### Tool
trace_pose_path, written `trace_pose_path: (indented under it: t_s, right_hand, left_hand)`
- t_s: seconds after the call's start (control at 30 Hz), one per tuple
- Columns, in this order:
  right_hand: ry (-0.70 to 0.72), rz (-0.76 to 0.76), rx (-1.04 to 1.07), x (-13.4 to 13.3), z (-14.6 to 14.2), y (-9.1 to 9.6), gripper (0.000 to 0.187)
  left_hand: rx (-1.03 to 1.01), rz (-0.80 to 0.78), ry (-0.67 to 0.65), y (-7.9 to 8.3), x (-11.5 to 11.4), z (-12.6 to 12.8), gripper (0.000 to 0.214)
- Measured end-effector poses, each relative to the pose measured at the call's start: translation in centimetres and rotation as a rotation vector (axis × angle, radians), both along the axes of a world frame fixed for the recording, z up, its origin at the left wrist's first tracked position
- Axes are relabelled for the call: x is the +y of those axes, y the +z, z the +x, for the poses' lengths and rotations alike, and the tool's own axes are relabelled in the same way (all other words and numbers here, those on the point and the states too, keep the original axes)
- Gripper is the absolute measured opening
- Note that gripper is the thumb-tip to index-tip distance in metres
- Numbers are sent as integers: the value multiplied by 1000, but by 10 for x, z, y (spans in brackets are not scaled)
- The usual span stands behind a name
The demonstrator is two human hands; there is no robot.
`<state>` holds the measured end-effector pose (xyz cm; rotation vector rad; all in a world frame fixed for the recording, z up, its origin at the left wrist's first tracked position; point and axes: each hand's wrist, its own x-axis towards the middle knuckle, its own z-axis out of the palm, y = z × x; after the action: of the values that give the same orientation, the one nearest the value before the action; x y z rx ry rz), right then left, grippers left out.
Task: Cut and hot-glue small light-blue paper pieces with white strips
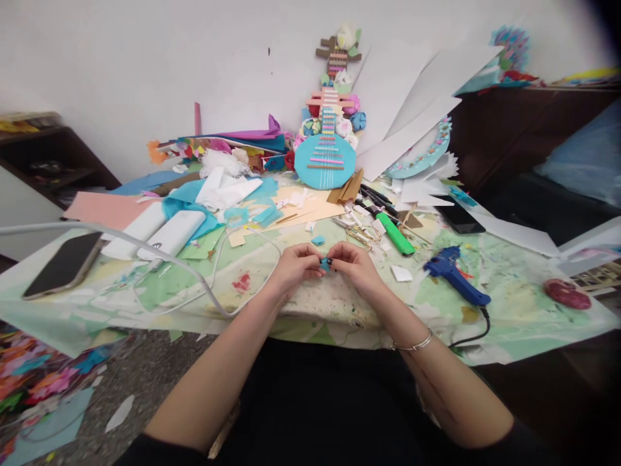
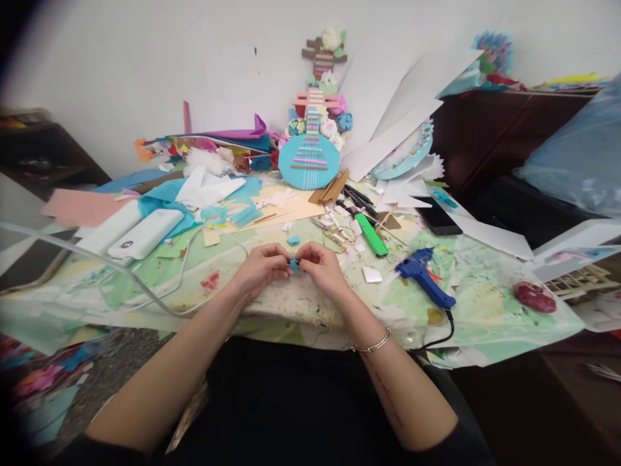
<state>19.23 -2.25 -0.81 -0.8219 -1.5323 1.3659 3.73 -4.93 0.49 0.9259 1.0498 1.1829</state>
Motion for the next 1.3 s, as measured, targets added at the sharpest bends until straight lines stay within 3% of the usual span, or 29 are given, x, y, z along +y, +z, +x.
trace_pose_path:
  t_s: [0.3, 0.57, 0.87, 1.0, 1.17, 1.3]
  right_hand:
    - [69, 22, 3, 1, 2, 1, 9]
    - [84, 19, 6, 3, 3, -2, 11]
    - [19, 9, -23, 6, 3, -10, 16]
    - [6, 20, -42, 5, 3, -11, 15]
    - [17, 101, -186, 2, 2, -11, 15]
    - [11, 156, -272, 1, 2, -7, 15]
  left_hand:
    - [87, 141, -82, -7, 1, -8, 6]
    - [309, 254, -173, 1, 1, -13, 4]
    - [549, 521, -86, -9, -1, -18, 16]
    - [540, 519, -91, -8, -5, -20, 23]
    - [515, 485, -128, -6, -12, -24, 47]
    - [525, 461, -77, -7, -18, -29, 47]
